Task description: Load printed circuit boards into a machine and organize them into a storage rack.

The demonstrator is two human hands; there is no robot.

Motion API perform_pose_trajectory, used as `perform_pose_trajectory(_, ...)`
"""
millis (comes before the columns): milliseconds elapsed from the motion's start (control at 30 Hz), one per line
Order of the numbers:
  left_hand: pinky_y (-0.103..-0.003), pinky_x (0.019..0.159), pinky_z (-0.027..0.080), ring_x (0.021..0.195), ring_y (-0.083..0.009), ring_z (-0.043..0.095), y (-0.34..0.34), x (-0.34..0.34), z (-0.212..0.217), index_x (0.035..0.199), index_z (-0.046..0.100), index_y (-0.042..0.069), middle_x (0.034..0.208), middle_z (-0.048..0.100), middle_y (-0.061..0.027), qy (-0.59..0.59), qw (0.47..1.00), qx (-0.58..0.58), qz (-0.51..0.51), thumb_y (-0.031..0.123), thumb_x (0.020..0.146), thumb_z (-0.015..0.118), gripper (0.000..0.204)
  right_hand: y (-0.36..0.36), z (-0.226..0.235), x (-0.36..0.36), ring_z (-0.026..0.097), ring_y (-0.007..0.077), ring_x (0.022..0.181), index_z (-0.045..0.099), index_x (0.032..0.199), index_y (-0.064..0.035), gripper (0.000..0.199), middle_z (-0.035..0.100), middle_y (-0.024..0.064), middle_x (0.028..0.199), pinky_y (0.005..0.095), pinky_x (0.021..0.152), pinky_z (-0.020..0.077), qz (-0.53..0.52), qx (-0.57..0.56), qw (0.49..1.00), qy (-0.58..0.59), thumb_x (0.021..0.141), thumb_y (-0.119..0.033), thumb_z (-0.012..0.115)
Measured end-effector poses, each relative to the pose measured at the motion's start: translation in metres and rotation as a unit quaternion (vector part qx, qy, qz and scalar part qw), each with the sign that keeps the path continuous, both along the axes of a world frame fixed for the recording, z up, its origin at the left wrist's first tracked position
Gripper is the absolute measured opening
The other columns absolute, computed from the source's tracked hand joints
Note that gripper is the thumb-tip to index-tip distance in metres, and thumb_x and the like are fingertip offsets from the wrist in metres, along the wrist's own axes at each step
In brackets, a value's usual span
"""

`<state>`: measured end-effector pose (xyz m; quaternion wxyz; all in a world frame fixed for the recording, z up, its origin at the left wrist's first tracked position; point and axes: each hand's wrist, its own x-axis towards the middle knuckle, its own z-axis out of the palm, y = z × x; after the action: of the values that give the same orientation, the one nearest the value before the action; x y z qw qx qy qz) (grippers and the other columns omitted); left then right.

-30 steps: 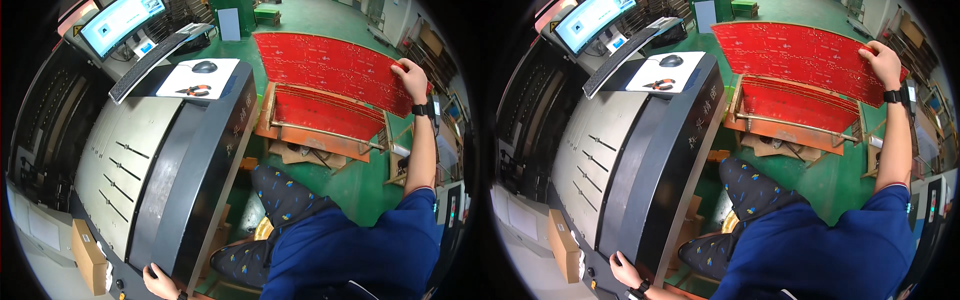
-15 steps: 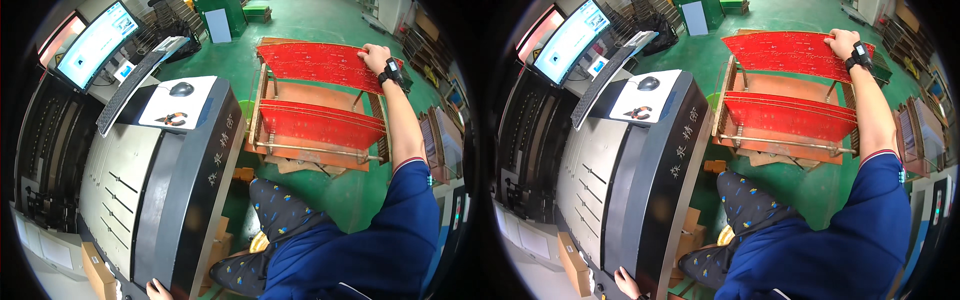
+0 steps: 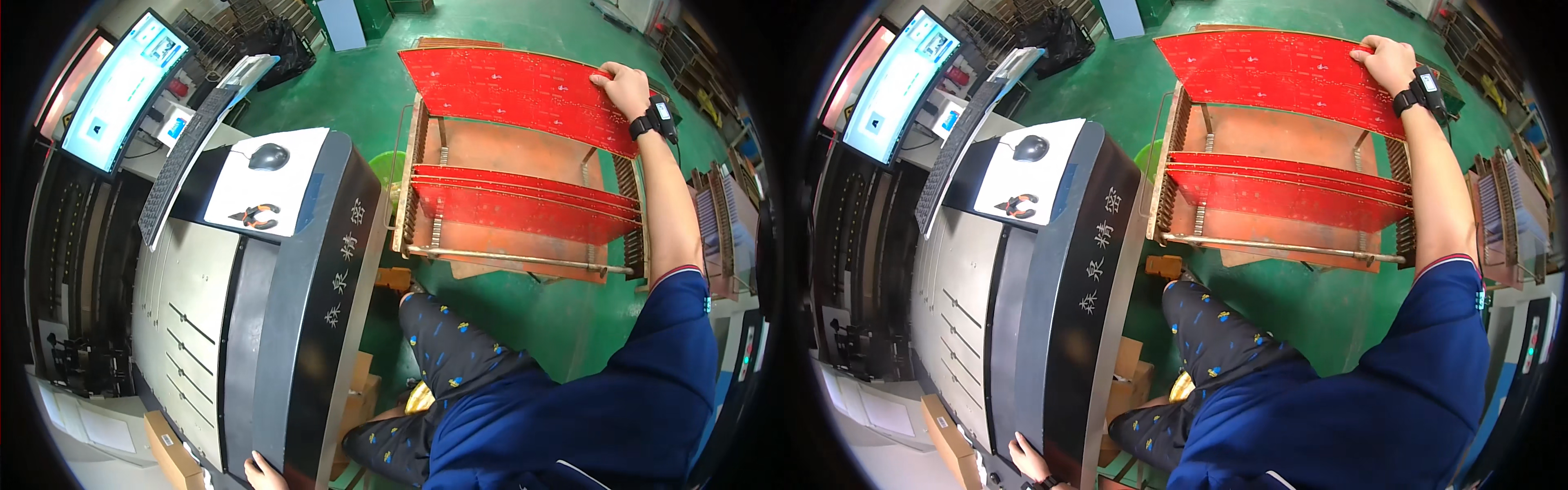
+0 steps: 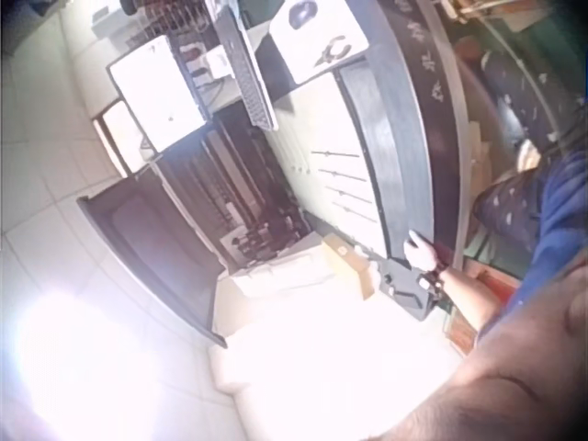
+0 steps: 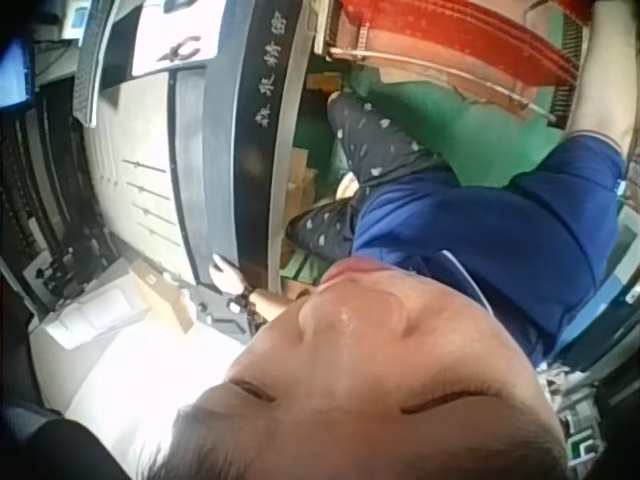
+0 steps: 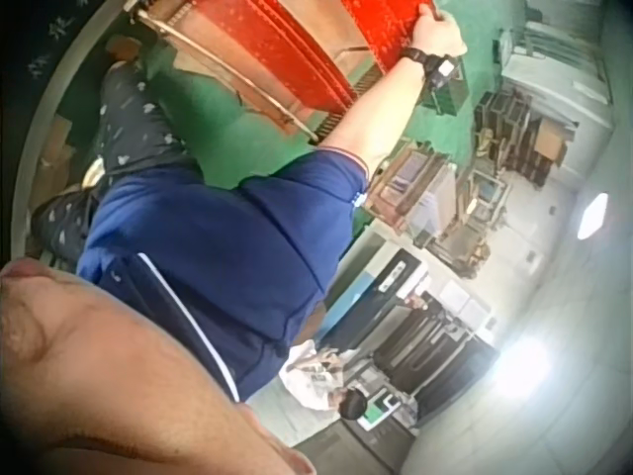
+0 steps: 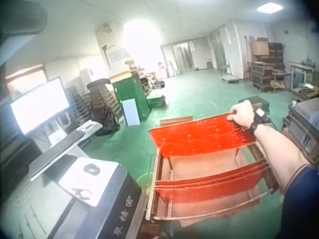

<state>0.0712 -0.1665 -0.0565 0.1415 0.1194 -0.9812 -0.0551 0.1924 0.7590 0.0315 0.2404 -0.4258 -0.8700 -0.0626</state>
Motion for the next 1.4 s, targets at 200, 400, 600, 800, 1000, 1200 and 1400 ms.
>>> perform_pose_trajectory(200, -0.047, 0.092, 0.045, 0.104, -0.0421, 0.058, 0.029, 0.005, 0.017, 0.113, 0.062, -0.002, 0.115, 0.062, -0.0253, -0.037, 0.998, -0.033, 0.035, 0.052, 0.094, 0.049, 0.059, 0.005, 0.002, 0.004, 0.067, 0.0309, 0.084, 0.072, 0.1, -0.0123, 0.037, 0.071, 0.013, 0.088, 0.0404, 0.085, 0.0473, 0.007, 0.03, 1.0, -0.002, 0.081, -0.044, 0.067)
perform_pose_trajectory(400, -0.045, 0.097, 0.043, 0.109, -0.0415, 0.056, 0.051, 0.009, 0.032, 0.118, 0.061, -0.002, 0.12, 0.06, -0.0256, -0.074, 0.996, 0.002, 0.051, 0.054, 0.095, 0.046, 0.063, 0.008, 0.005, 0.004, 0.066, 0.0314, 0.085, 0.072, 0.097, -0.0119, 0.037, 0.071, 0.0127, 0.089, 0.0407, 0.085, 0.0477, 0.01, 0.046, 0.999, -0.006, 0.08, -0.044, 0.067)
perform_pose_trajectory(600, -0.044, 0.098, 0.043, 0.111, -0.0415, 0.055, 0.053, 0.009, 0.031, 0.118, 0.06, -0.003, 0.121, 0.059, -0.0251, -0.063, 0.996, -0.003, 0.066, 0.055, 0.094, 0.047, 0.064, 0.011, 0.003, 0.006, 0.066, 0.0304, 0.084, 0.072, 0.097, -0.0106, 0.036, 0.07, 0.0137, 0.088, 0.0393, 0.082, 0.0479, 0.023, 0.043, 0.999, 0.001, 0.079, -0.041, 0.069)
perform_pose_trajectory(800, -0.043, 0.098, 0.043, 0.111, -0.0408, 0.055, 0.057, 0.01, 0.034, 0.118, 0.061, -0.003, 0.122, 0.059, -0.0248, -0.056, 0.997, 0.007, 0.054, 0.055, 0.094, 0.047, 0.064, 0.019, 0.0, 0.004, 0.066, 0.0277, 0.088, 0.072, 0.102, -0.0131, 0.038, 0.071, 0.0118, 0.092, 0.0388, 0.091, 0.0419, 0.019, 0.033, 0.999, -0.013, 0.081, -0.044, 0.067)
perform_pose_trajectory(1000, -0.043, 0.099, 0.042, 0.112, -0.0401, 0.055, 0.056, 0.011, 0.033, 0.119, 0.061, -0.002, 0.122, 0.06, -0.0238, -0.067, 0.995, 0.016, 0.073, 0.056, 0.093, 0.047, 0.065, 0.021, -0.004, 0.003, 0.066, 0.026, 0.087, 0.072, 0.102, -0.0136, 0.038, 0.071, 0.0104, 0.092, 0.038, 0.09, 0.041, 0.008, 0.05, 0.999, -0.009, 0.081, -0.045, 0.067)
perform_pose_trajectory(1200, -0.043, 0.098, 0.043, 0.112, -0.0398, 0.056, 0.053, 0.009, 0.031, 0.119, 0.061, -0.001, 0.122, 0.06, -0.0233, -0.064, 0.995, 0.015, 0.071, 0.056, 0.093, 0.048, 0.064, 0.017, 0.0, 0.002, 0.067, 0.0277, 0.073, 0.072, 0.093, -0.0074, 0.033, 0.069, 0.0127, 0.076, 0.037, 0.071, 0.0518, 0.056, 0.076, 0.995, 0.043, 0.079, -0.037, 0.072)
perform_pose_trajectory(1400, -0.043, 0.094, 0.044, 0.105, -0.0401, 0.058, 0.057, 0.011, 0.033, 0.115, 0.063, -0.002, 0.117, 0.062, -0.0227, -0.034, 0.998, 0.0, 0.043, 0.054, 0.094, 0.048, 0.061, 0.031, -0.003, 0.0, 0.067, 0.0248, 0.088, 0.073, 0.099, -0.0157, 0.039, 0.072, 0.0087, 0.089, 0.0387, 0.093, 0.0401, 0.013, 0.032, 0.999, -0.015, 0.08, -0.049, 0.068)
